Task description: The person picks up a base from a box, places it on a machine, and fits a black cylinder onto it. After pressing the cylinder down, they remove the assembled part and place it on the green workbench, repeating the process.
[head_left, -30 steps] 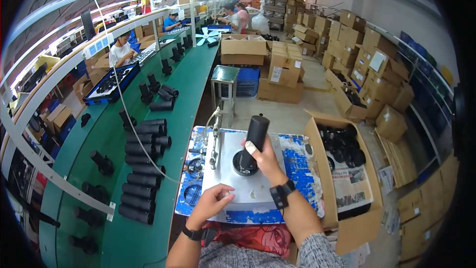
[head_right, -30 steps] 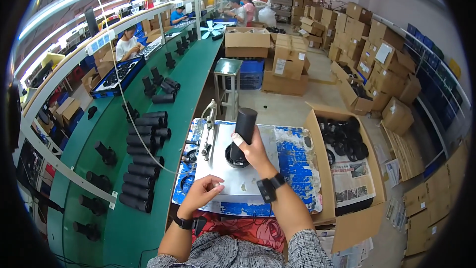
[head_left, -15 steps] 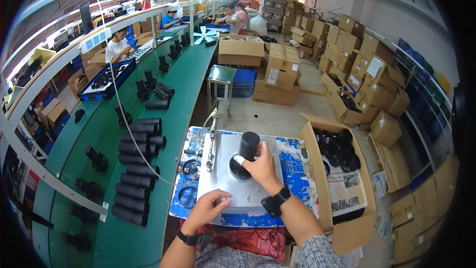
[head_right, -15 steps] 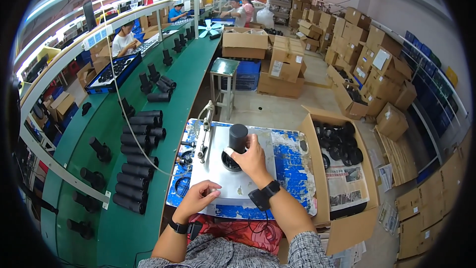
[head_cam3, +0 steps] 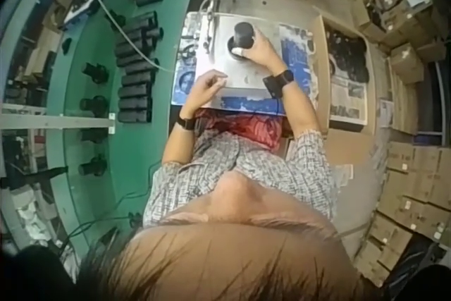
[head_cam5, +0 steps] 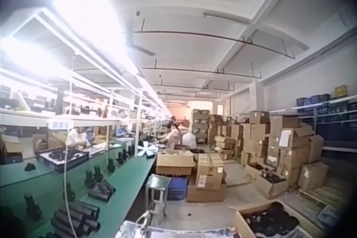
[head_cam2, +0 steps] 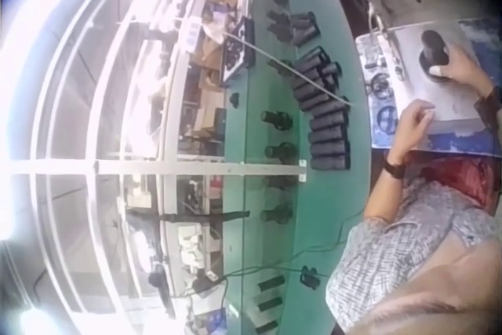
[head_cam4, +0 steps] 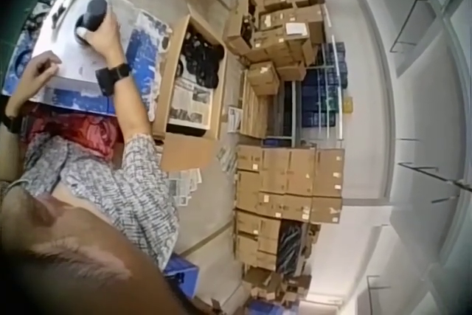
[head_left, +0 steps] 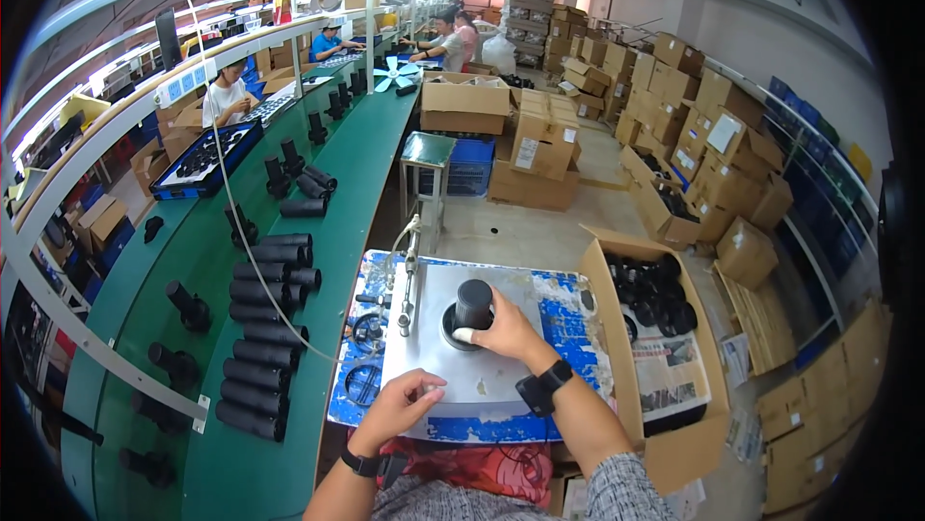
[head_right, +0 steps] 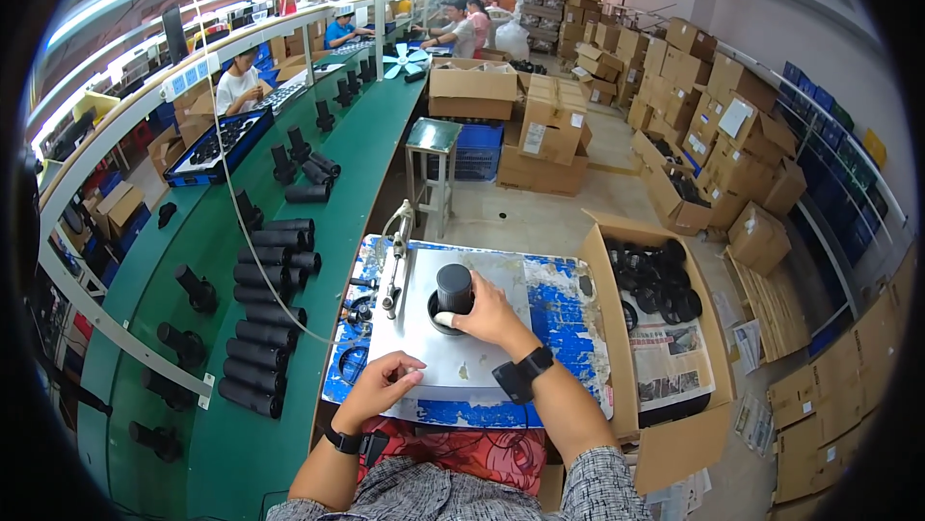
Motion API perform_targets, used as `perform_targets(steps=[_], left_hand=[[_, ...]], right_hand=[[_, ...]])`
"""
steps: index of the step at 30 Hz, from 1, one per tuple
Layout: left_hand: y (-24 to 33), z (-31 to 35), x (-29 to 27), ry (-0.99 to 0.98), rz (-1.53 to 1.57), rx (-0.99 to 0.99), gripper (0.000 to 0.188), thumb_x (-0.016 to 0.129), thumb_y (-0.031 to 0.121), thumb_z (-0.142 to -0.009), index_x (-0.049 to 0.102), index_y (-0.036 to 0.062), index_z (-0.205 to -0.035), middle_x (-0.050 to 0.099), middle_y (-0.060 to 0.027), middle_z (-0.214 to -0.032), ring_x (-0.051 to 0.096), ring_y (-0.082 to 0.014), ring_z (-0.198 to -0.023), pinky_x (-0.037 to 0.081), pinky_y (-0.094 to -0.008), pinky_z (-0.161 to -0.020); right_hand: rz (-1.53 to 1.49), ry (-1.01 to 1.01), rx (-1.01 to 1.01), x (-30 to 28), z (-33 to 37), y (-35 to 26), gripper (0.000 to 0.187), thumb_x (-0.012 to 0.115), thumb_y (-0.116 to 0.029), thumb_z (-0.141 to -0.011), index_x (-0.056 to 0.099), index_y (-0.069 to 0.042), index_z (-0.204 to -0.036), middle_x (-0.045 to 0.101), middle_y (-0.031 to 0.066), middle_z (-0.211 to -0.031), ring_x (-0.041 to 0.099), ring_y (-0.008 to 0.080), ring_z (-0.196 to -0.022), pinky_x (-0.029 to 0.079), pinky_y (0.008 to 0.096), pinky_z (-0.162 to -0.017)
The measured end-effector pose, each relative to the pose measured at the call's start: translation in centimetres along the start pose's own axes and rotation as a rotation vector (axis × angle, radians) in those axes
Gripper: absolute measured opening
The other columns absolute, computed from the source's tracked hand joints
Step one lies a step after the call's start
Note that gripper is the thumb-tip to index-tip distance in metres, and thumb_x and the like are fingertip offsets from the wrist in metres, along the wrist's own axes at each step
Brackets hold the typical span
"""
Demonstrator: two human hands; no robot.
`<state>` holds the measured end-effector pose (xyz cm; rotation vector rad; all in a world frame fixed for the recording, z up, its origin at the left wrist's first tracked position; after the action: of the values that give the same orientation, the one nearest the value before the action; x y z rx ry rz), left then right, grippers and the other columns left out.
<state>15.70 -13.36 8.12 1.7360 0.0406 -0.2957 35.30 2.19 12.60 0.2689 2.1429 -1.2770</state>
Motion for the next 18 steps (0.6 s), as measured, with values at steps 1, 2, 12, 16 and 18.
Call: perform_targets(steps=[1,2,12,16,18], left_hand=[[-0.3,0.0,-0.1,-0.004,0.014,-0.01,0.018,0.075,0.017,-0.101,0.076,0.0051,-0.114,0.058,0.0013,-0.076,0.05,-0.0078,-0.067,0.043,-0.0259,-0.061],[-0.6,0.1,-0.1,-0.008,0.029,-0.02,0.018,0.075,0.017,-0.101,0.076,0.0052,-0.114,0.058,0.0014,-0.076,0.049,-0.0077,-0.067,0.043,-0.0259,-0.061],[0.4,0.4,0.5,0.013,-0.078,0.052,0.015,0.074,0.015,-0.103,0.075,0.0031,-0.112,0.061,0.0045,-0.082,0.05,-0.004,-0.073,0.042,-0.0222,-0.065],[0.5,0.5,0.1,0.023,-0.094,0.046,0.015,0.074,0.015,-0.102,0.075,0.0033,-0.112,0.062,0.0037,-0.083,0.051,-0.0054,-0.073,0.044,-0.023,-0.066],[0.6,0.5,0.1,0.017,-0.11,0.057,0.015,0.074,0.015,-0.102,0.075,0.0035,-0.112,0.063,0.0033,-0.084,0.052,-0.0058,-0.074,0.045,-0.0231,-0.067]], right_hand=[[0.048,0.063,0.04,0.1,0.1,-0.4,0.077,0.095,-0.039,-0.074,0.059,-0.001,-0.13,0.075,0.0208,-0.113,0.075,0.0385,-0.101,0.06,0.0448,-0.088],[0.095,0.125,0.08,0.3,0.2,-0.8,0.077,0.095,-0.039,-0.075,0.06,-0.001,-0.132,0.076,0.0209,-0.113,0.076,0.0383,-0.101,0.06,0.0446,-0.089],[0.154,0.114,0.134,-0.8,-0.1,0.1,0.076,0.089,-0.04,-0.077,0.062,0.007,-0.13,0.074,0.0297,-0.117,0.073,0.0456,-0.109,0.058,0.0486,-0.097],[0.127,0.009,0.064,-0.6,-0.6,-1.5,0.078,0.088,-0.038,-0.078,0.06,0.01,-0.132,0.075,0.0295,-0.114,0.073,0.0463,-0.106,0.058,0.049,-0.096],[0.179,0.072,0.058,-0.6,-0.3,-1.4,0.069,0.09,-0.036,-0.077,0.064,0.001,-0.13,0.077,0.0232,-0.111,0.075,0.0407,-0.103,0.06,0.0464,-0.093]])
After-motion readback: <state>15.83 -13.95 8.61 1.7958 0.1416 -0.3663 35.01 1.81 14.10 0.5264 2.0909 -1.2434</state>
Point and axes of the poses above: each hand's wrist, its own z-axis away from the middle knuckle, its own x-axis out of the palm, y = z × x, the point moved 6 cm from there along -z, towards the middle knuckle
